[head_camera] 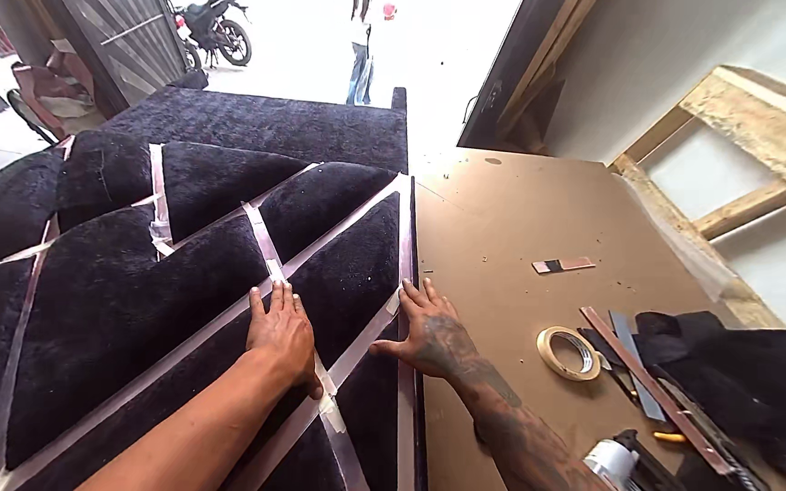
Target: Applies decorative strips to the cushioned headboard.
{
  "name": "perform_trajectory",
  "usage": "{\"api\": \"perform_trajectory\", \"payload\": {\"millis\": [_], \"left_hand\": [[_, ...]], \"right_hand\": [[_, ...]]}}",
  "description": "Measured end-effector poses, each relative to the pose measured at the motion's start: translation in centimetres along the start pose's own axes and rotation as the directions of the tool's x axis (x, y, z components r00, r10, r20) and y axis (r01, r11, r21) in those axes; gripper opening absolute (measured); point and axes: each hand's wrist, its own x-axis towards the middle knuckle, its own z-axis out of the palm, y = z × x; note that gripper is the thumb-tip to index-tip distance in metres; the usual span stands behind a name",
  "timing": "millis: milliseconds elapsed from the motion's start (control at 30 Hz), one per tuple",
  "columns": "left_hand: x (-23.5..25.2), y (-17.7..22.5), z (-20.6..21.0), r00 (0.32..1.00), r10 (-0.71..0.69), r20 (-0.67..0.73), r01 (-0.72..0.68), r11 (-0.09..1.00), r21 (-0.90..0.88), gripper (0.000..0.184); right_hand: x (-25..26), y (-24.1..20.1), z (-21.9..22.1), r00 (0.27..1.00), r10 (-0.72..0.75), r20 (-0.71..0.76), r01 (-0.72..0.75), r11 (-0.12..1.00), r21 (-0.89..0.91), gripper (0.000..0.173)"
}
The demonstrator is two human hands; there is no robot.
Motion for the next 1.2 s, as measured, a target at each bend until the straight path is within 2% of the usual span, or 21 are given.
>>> {"api": "perform_trajectory", "payload": {"millis": [100, 233, 400, 567, 600, 633, 667, 700, 733, 767, 800, 833, 867, 900, 967, 1033, 1133, 1200], "left_hand": [[0.9, 0.2, 0.1, 0.999, -0.002, 0.036, 0.003, 0.999, -0.036, 0.163], [1.7, -0.1, 0.5, 0.999, -0.013, 0.032, 0.018, 0.991, -0.134, 0.155], [2.4, -1.7, 1.2, 0.998, -0.029, 0.048, 0.037, 0.982, -0.185, 0.177], [2.7, -2.0, 1.7, 1.000, -0.009, 0.012, 0.011, 0.983, -0.186, 0.172], [2.6, -1.8, 1.8, 1.000, -0.010, 0.011, 0.012, 0.982, -0.188, 0.171], [2.6, -1.7, 1.9, 1.000, -0.013, 0.013, 0.016, 0.979, -0.202, 0.168], [2.8, -1.6, 1.7, 1.000, -0.019, 0.020, 0.024, 0.972, -0.236, 0.164], [2.8, -1.6, 1.6, 0.999, -0.025, 0.031, 0.033, 0.957, -0.289, 0.156], [2.8, -1.4, 1.6, 0.999, -0.027, 0.039, 0.039, 0.939, -0.341, 0.147], [2.9, -1.2, 1.7, 0.999, -0.032, 0.033, 0.043, 0.919, -0.393, 0.134], [3.1, -1.0, 1.9, 0.999, -0.045, 0.007, 0.044, 0.895, -0.444, 0.113], [3.4, -0.8, 2.2, 0.997, -0.075, -0.029, 0.050, 0.863, -0.503, 0.098], [3.6, -0.6, 2.5, 0.994, -0.103, -0.048, 0.060, 0.831, -0.553, 0.093], [3.7, -0.5, 2.9, 0.992, -0.118, -0.053, 0.066, 0.813, -0.579, 0.097], [3.5, -0.5, 3.2, 0.988, -0.137, -0.068, 0.065, 0.776, -0.627, 0.112], [3.1, -0.5, 3.1, 0.988, -0.135, -0.076, 0.051, 0.745, -0.665, 0.112], [2.7, -0.8, 2.8, 0.993, -0.093, -0.071, 0.020, 0.737, -0.676, 0.091], [2.2, -1.6, 3.3, 0.995, -0.088, -0.053, 0.033, 0.761, -0.648, 0.091]], "right_hand": [[0.2, -0.5, -1.3, 0.993, 0.018, 0.114, -0.013, 0.999, -0.040, 0.130], [0.9, -1.3, -0.6, 0.997, 0.004, 0.081, 0.008, 0.990, -0.144, 0.135], [2.0, -3.6, -1.0, 0.996, 0.025, 0.080, -0.001, 0.955, -0.296, 0.142], [2.0, -4.4, -1.4, 0.982, 0.054, 0.183, 0.019, 0.927, -0.375, 0.145], [1.6, -4.7, -2.0, 0.969, 0.077, 0.234, 0.020, 0.923, -0.385, 0.141], [1.1, -5.3, -3.1, 0.964, 0.081, 0.254, 0.024, 0.922, -0.386, 0.128], [0.7, -6.4, -4.4, 0.975, 0.045, 0.220, 0.042, 0.925, -0.377, 0.108], [0.7, -7.6, -5.6, 0.992, -0.060, 0.108, 0.095, 0.928, -0.359, 0.086], [1.2, -8.9, -6.3, 0.976, -0.214, -0.032, 0.190, 0.919, -0.344, 0.065], [2.4, -10.4, -6.9, 0.931, -0.355, -0.082, 0.311, 0.892, -0.328, 0.054], [4.2, -12.1, -7.1, 0.872, -0.488, -0.046, 0.450, 0.834, -0.318, 0.056], [6.4, -13.7, -7.0, 0.806, -0.588, 0.070, 0.580, 0.759, -0.296, 0.069], [8.5, -15.1, -6.4, 0.746, -0.632, 0.211, 0.665, 0.689, -0.288, 0.086], [10.1, -16.3, -5.5, 0.700, -0.634, 0.329, 0.714, 0.634, -0.297, 0.099], [12.0, -17.5, -3.7, 0.660, -0.575, 0.484, 0.748, 0.567, -0.345, 0.116], [12.2, -17.3, -2.1, 0.643, -0.588, 0.492, 0.765, 0.529, -0.368, 0.115], [12.4, -15.5, 0.0, 0.604, -0.715, 0.353, 0.795, 0.507, -0.334, 0.105], [12.3, -16.0, 0.7, 0.565, -0.773, 0.289, 0.820, 0.489, -0.297, 0.098]]}}
